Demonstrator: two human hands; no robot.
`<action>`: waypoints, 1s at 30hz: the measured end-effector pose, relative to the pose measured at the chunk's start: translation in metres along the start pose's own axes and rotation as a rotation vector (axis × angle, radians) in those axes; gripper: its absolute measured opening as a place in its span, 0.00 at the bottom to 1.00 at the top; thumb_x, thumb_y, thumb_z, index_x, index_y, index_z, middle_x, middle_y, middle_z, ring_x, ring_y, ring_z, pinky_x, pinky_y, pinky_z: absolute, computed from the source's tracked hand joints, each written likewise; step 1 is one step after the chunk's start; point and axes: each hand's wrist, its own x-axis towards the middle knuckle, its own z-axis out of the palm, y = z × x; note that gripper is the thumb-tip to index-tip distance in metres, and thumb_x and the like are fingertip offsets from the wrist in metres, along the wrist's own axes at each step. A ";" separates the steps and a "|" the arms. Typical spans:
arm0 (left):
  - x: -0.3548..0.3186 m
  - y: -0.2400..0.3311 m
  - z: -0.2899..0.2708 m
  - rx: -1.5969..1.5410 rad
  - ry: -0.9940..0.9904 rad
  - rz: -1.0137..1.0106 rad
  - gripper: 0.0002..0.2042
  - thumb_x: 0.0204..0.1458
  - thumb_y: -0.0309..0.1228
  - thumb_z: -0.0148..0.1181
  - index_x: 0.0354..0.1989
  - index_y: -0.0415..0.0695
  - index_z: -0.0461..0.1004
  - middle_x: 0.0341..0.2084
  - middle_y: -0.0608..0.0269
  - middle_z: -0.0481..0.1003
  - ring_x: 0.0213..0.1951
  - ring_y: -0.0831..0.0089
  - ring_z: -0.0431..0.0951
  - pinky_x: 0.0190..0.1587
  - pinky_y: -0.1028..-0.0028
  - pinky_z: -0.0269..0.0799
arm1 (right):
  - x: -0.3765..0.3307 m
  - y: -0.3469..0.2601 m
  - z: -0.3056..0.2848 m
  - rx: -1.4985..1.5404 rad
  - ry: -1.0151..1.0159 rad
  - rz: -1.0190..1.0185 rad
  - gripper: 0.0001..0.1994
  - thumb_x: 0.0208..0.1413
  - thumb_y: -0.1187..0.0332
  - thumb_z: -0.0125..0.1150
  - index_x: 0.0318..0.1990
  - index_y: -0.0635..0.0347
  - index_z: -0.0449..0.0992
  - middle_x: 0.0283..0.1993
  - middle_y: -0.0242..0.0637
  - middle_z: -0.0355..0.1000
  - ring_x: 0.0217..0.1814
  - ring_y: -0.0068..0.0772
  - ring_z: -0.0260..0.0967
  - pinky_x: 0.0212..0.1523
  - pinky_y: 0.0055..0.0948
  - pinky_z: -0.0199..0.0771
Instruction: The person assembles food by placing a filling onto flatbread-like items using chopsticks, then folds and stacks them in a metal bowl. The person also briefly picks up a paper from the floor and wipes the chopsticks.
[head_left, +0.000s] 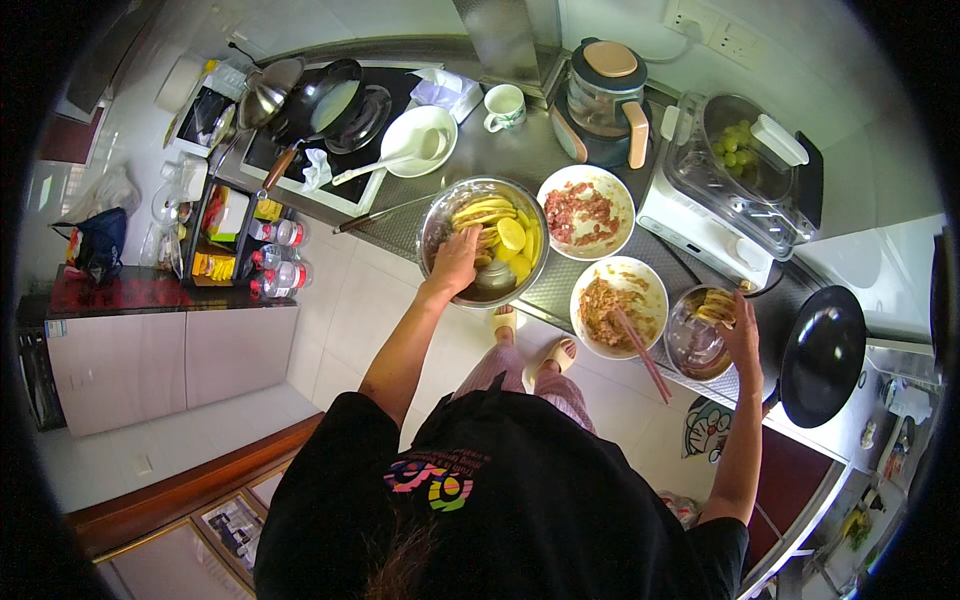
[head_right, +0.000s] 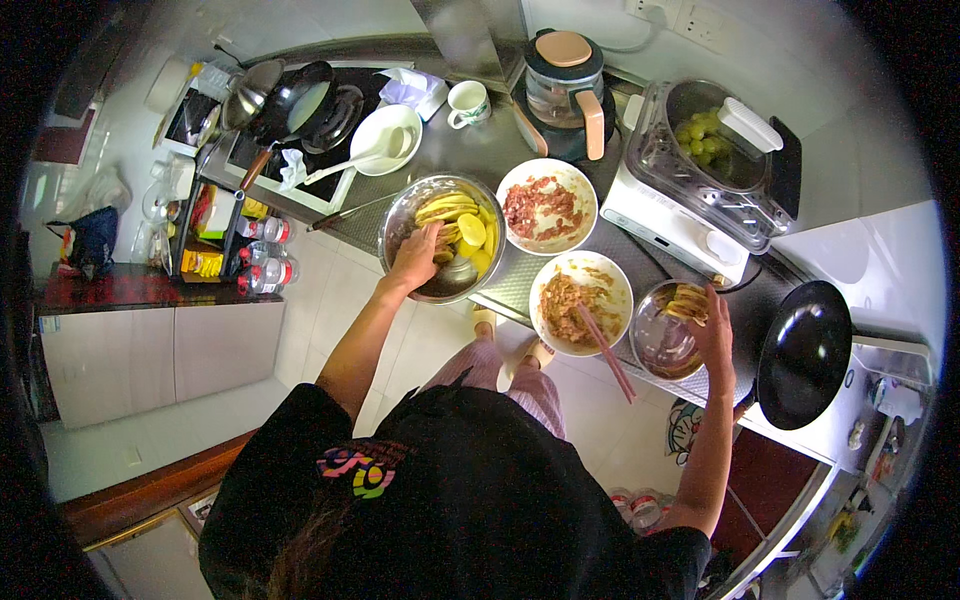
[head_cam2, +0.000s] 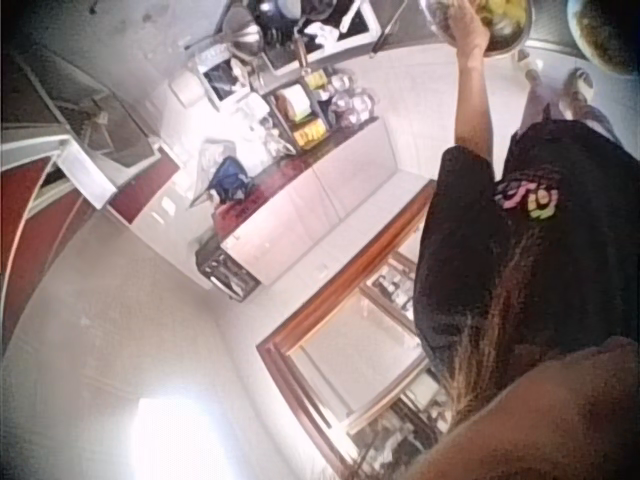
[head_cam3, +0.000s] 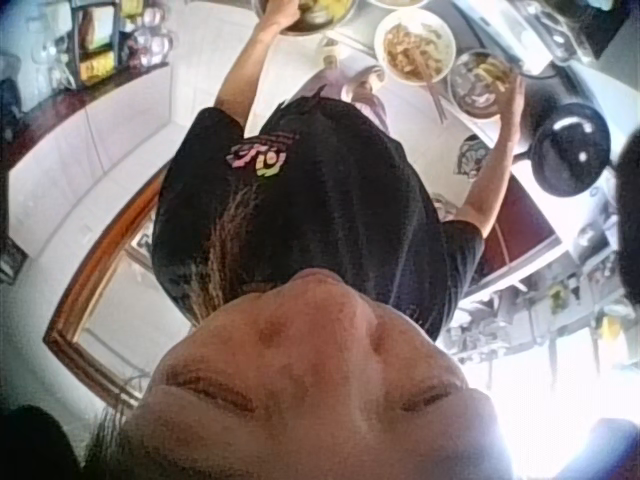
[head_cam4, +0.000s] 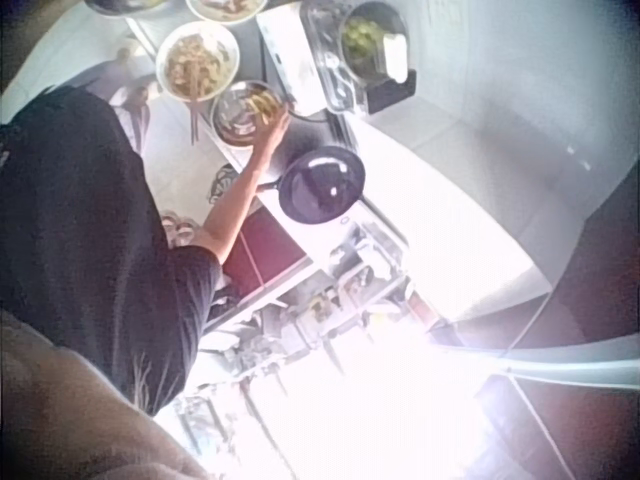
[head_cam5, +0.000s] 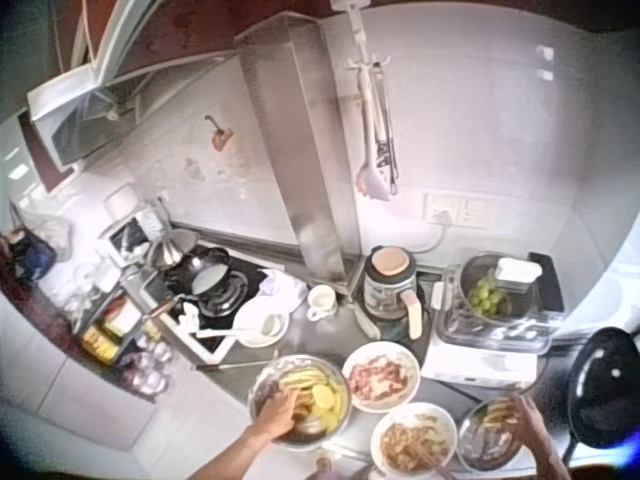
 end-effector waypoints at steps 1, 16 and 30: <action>0.001 -0.001 0.000 0.039 -0.003 0.016 0.34 0.46 0.17 0.60 0.65 0.44 0.59 0.59 0.53 0.68 0.60 0.53 0.68 0.59 0.55 0.66 | 0.000 -0.001 0.000 0.017 -0.004 0.003 0.40 0.45 0.73 0.68 0.70 0.53 0.59 0.62 0.56 0.66 0.62 0.58 0.66 0.61 0.44 0.69; 0.015 0.002 -0.007 0.068 -0.007 0.058 0.25 0.46 0.16 0.58 0.55 0.46 0.65 0.53 0.53 0.70 0.56 0.47 0.69 0.53 0.48 0.69 | 0.001 -0.003 -0.002 0.012 -0.001 0.012 0.41 0.44 0.75 0.68 0.69 0.54 0.59 0.60 0.53 0.67 0.61 0.56 0.68 0.60 0.44 0.70; 0.016 0.015 -0.006 0.043 0.045 -0.042 0.24 0.44 0.18 0.61 0.53 0.40 0.65 0.52 0.44 0.70 0.53 0.42 0.69 0.54 0.53 0.71 | 0.000 -0.009 -0.004 0.007 0.009 -0.002 0.40 0.44 0.76 0.68 0.69 0.54 0.61 0.58 0.50 0.68 0.60 0.54 0.69 0.59 0.44 0.71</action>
